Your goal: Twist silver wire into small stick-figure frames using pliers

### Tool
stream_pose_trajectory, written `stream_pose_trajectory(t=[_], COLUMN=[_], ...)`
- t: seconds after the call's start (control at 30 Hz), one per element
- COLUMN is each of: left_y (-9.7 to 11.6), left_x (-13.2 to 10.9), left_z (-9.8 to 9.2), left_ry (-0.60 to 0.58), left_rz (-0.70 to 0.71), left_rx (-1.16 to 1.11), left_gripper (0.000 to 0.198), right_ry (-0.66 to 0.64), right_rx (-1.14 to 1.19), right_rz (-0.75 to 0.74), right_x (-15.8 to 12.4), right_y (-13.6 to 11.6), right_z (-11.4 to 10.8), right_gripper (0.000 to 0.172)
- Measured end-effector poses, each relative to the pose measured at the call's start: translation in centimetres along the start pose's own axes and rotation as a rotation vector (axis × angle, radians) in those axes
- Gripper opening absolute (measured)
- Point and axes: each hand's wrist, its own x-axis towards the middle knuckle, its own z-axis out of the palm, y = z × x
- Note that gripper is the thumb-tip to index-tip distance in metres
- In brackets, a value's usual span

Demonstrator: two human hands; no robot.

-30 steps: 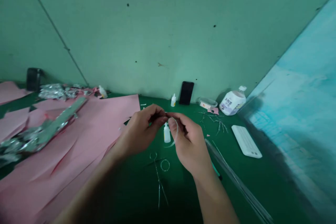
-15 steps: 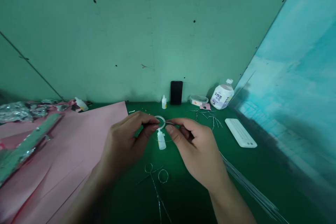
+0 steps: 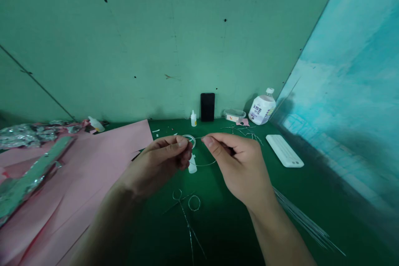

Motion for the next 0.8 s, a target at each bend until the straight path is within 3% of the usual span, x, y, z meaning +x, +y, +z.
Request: stream_pose_trajectory(t=[0.13, 0.23, 0.4, 0.57, 0.8], left_y=[-0.2, -0.2, -0.5, -0.5, -0.6], left_x=[0.2, 0.2, 0.4, 0.3, 0.0], left_z=[0.1, 0.0, -0.1, 0.2, 0.8], left_ry=[-0.014, -0.009, 0.082, 0.208, 0.202], left_rz=[-0.074, -0.121, 0.002, 0.15, 0.203], left_rx=[-0.124, -0.191, -0.123, 0.021, 0.07], left_gripper=[0.021, 0.022, 0.018, 0.014, 0.011], right_ry=[0.03, -0.019, -0.024, -0.052, 0.065], right_rx=[-0.039, -0.067, -0.234, -0.23, -0.083], right_rz=[-0.035, -0.017, -0.094, -0.286, -0.191], right_x=[-0.1, -0.2, -0.6, -1.2, -1.5], right_y=[-0.2, -0.3, -0.3, -0.9, -1.5], right_z=[0.1, 0.2, 0.3, 0.5, 1.2], right_gripper=[0.024, 0.032, 0.047, 0.04, 0.013])
